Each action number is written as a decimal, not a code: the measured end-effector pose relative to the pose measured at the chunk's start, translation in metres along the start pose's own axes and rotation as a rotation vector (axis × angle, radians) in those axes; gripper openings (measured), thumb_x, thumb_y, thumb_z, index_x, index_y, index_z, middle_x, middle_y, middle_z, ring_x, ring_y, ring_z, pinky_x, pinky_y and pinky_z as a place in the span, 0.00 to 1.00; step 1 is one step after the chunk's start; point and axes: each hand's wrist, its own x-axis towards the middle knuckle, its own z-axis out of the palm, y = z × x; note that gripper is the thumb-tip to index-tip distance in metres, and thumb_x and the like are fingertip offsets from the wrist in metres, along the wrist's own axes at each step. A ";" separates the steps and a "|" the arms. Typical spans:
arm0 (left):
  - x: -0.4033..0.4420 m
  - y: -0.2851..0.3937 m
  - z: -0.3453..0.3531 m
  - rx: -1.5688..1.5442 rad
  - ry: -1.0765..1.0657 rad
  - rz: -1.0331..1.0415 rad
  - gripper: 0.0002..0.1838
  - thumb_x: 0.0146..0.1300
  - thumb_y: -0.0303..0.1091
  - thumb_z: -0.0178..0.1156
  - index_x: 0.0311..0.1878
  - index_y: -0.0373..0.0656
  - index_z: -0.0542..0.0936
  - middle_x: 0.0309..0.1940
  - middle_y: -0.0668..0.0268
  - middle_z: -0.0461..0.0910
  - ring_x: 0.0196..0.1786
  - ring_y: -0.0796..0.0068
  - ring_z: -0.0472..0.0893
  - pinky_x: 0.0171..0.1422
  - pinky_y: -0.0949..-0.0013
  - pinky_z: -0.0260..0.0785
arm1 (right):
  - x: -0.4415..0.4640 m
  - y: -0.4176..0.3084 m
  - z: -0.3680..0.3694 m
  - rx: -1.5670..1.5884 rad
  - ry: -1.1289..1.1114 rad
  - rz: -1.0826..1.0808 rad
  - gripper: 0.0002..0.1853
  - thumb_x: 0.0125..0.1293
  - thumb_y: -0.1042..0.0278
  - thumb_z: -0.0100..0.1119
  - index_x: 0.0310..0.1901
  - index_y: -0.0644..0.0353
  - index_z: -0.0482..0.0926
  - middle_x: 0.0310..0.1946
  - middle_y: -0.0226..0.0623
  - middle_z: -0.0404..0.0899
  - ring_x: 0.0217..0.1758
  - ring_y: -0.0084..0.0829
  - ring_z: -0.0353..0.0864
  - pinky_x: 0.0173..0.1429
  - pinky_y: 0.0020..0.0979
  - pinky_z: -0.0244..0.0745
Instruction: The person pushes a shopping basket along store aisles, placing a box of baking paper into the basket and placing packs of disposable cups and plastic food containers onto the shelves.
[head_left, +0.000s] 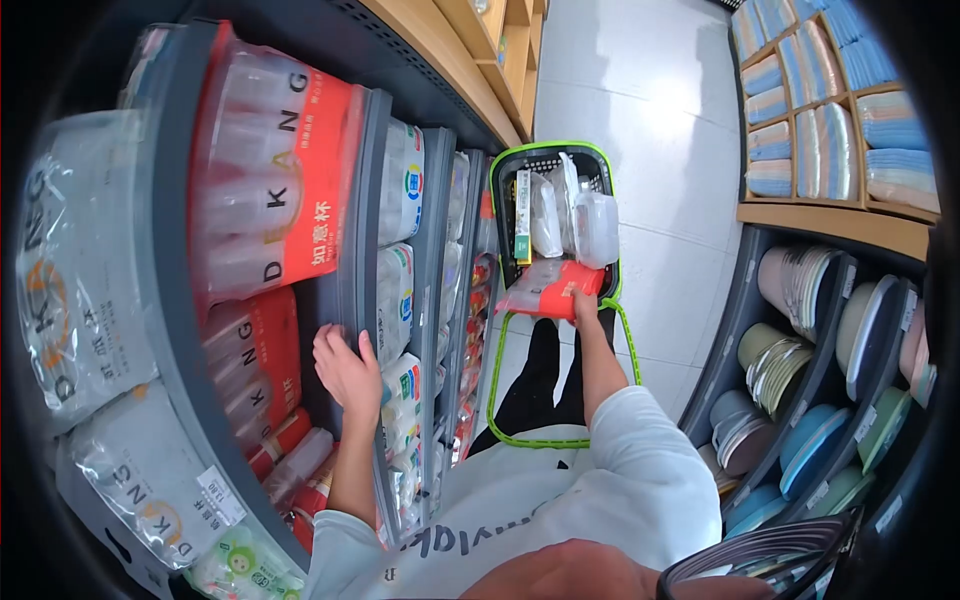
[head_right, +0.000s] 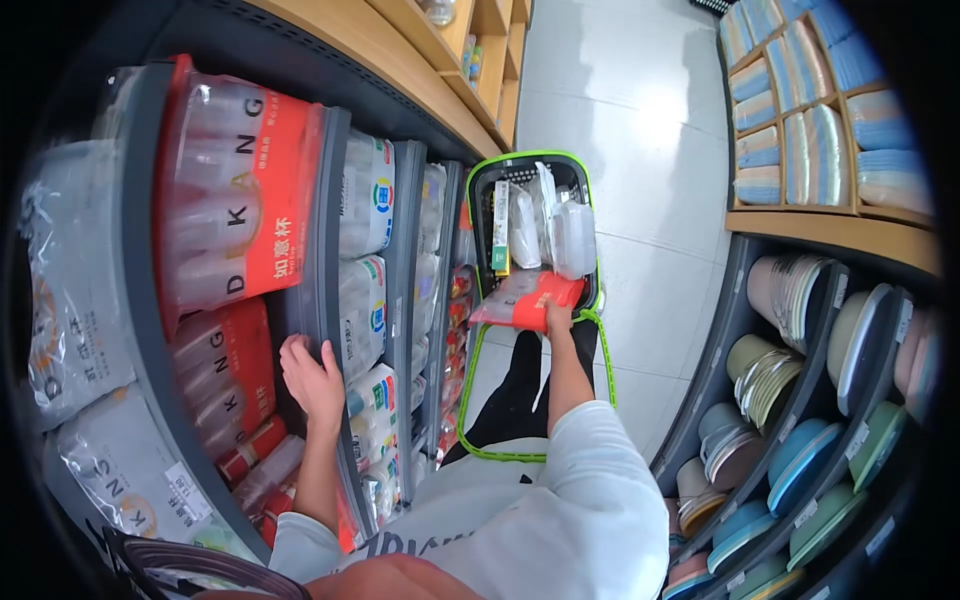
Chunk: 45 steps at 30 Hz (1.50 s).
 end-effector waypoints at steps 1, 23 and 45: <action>-0.001 -0.002 -0.001 0.005 -0.015 -0.004 0.20 0.70 0.43 0.60 0.55 0.36 0.74 0.58 0.53 0.73 0.59 0.49 0.74 0.59 0.50 0.67 | -0.047 -0.026 -0.014 0.029 -0.033 0.093 0.28 0.62 0.63 0.65 0.64 0.51 0.68 0.50 0.46 0.80 0.42 0.44 0.86 0.35 0.49 0.80; -0.017 -0.063 -0.003 -1.137 0.174 -0.122 0.11 0.69 0.33 0.64 0.46 0.35 0.79 0.42 0.54 0.81 0.46 0.54 0.81 0.50 0.58 0.73 | -0.528 -0.244 -0.182 0.741 -1.264 -0.278 0.29 0.75 0.58 0.50 0.74 0.59 0.63 0.72 0.41 0.69 0.74 0.41 0.69 0.78 0.52 0.61; -0.090 0.020 -0.196 -2.398 -0.103 0.027 0.31 0.54 0.29 0.69 0.62 0.37 0.72 0.49 0.65 0.81 0.52 0.75 0.81 0.62 0.67 0.73 | -0.568 -0.265 -0.209 0.796 -0.935 -1.019 0.37 0.77 0.39 0.47 0.77 0.55 0.58 0.75 0.38 0.63 0.76 0.39 0.64 0.77 0.48 0.62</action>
